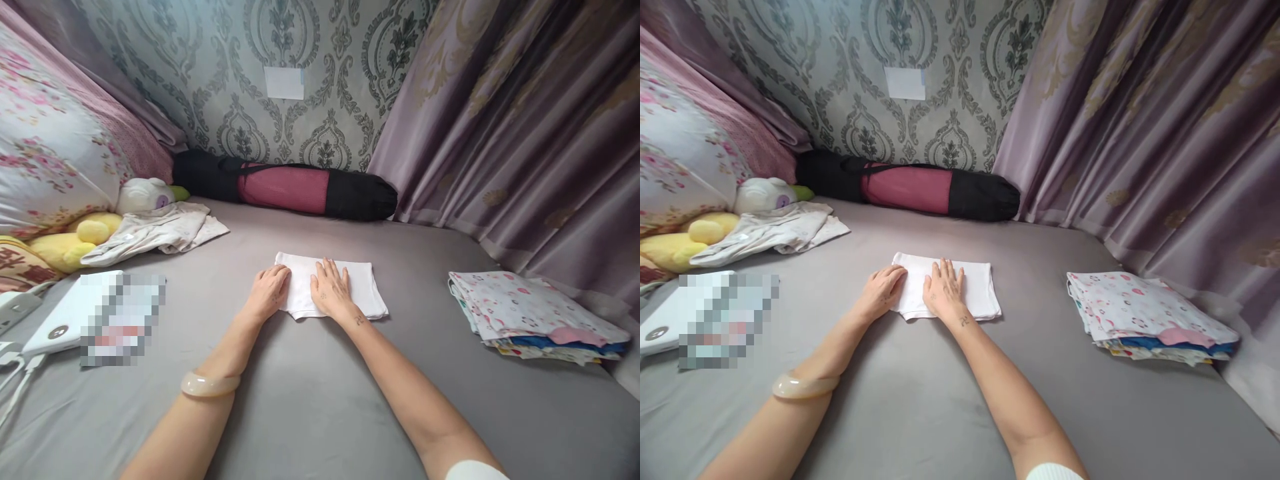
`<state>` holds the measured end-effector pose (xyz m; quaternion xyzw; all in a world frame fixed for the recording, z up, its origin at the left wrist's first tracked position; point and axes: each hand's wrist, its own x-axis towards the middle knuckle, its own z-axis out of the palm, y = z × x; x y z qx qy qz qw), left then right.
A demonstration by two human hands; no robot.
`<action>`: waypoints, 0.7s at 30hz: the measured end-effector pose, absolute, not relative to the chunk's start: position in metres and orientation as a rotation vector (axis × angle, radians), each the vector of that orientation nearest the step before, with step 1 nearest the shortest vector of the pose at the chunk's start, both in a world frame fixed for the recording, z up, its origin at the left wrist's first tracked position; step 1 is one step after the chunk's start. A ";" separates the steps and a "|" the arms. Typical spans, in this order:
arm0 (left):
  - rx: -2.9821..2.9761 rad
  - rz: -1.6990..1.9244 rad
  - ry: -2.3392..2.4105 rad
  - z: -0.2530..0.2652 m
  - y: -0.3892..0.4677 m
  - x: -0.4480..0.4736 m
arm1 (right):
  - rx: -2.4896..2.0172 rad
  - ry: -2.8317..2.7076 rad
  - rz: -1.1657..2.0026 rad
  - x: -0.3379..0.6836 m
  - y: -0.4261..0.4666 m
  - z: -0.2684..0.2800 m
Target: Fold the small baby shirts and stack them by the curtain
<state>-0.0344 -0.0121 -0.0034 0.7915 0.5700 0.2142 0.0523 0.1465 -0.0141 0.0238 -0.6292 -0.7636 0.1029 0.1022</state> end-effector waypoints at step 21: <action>2.447 0.624 1.754 -0.009 -0.010 -0.041 | -1.889 -2.161 0.363 0.185 -0.022 0.018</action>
